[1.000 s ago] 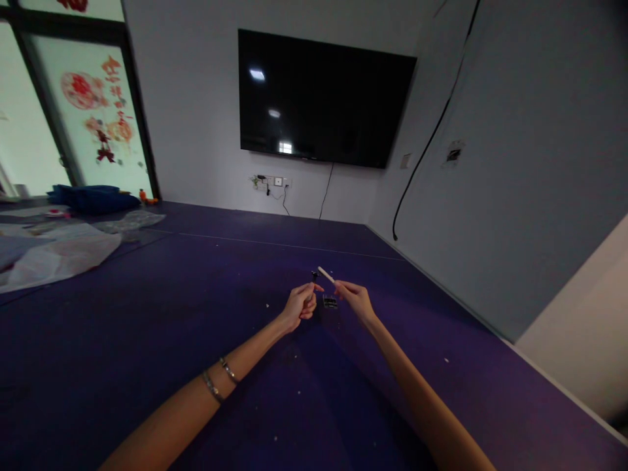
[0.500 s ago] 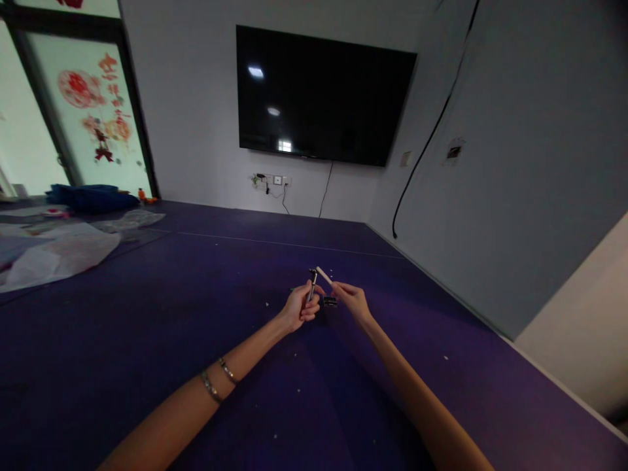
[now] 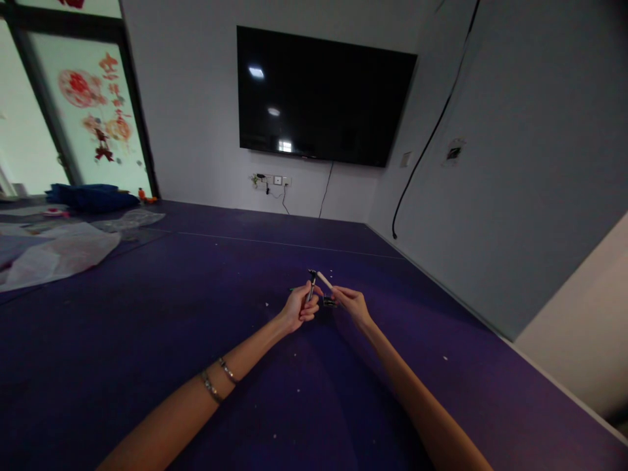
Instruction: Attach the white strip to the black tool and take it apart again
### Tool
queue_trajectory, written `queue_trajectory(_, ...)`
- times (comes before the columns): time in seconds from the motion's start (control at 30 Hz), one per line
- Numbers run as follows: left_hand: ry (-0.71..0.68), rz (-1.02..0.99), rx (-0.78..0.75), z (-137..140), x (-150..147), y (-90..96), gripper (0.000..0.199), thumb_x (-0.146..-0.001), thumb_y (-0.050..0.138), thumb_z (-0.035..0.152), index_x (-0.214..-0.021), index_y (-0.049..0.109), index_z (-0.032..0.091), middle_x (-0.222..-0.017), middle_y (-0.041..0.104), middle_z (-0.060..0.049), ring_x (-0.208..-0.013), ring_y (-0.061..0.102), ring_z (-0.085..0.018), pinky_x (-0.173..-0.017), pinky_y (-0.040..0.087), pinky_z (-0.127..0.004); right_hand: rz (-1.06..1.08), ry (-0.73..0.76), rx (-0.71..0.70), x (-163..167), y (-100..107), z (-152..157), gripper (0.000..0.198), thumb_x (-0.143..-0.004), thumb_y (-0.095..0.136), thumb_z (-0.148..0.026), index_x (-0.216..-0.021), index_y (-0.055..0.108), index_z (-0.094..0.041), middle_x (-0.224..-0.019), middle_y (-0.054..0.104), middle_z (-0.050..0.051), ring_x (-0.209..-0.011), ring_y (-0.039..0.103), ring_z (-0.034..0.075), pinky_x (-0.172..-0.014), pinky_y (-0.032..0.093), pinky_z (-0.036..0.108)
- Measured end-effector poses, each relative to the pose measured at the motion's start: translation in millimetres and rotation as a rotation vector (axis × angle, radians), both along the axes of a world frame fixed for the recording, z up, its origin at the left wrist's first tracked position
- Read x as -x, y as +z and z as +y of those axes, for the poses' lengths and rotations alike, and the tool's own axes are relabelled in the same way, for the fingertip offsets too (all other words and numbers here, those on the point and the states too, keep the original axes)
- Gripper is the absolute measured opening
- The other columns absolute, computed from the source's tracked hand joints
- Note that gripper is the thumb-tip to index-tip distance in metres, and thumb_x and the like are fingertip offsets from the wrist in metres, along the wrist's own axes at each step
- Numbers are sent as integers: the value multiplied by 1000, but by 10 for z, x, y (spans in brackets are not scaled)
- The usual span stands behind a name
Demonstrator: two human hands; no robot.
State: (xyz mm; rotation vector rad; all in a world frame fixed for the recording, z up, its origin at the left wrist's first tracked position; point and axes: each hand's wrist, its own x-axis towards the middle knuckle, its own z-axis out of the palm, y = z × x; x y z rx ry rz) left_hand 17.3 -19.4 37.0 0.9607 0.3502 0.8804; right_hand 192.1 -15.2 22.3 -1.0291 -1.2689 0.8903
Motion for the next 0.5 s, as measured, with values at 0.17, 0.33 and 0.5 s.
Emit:
queue_trajectory(0.17,1,8,4,-13,-8,-2,35,-86,40,45,-80,53,14,-43,25,9,-31,15,-3,-30,8,-14,-1,-4,-34,13,30,7,34,-62,70,-44,-82,73,-16,-62,63,2,-53,50,10,-54,39,24)
queue_trajectory(0.33,0,4,9,-6,-7,-11,34,-86,41,46,-79,52,14,-43,24,9,-30,15,-3,-30,8,-14,3,0,3,-6,-26,27,37,-60,71,-46,-79,73,-14,-62,64,4,-54,52,12,-54,41,26)
queue_trajectory(0.5,-9,8,8,-3,-8,-17,34,-86,41,46,-79,52,14,-43,25,9,-31,14,-3,-29,8,-14,-28,-41,-23,-21,-18,47,39,-60,71,-48,-80,73,-15,-62,65,4,-55,53,13,-55,42,26)
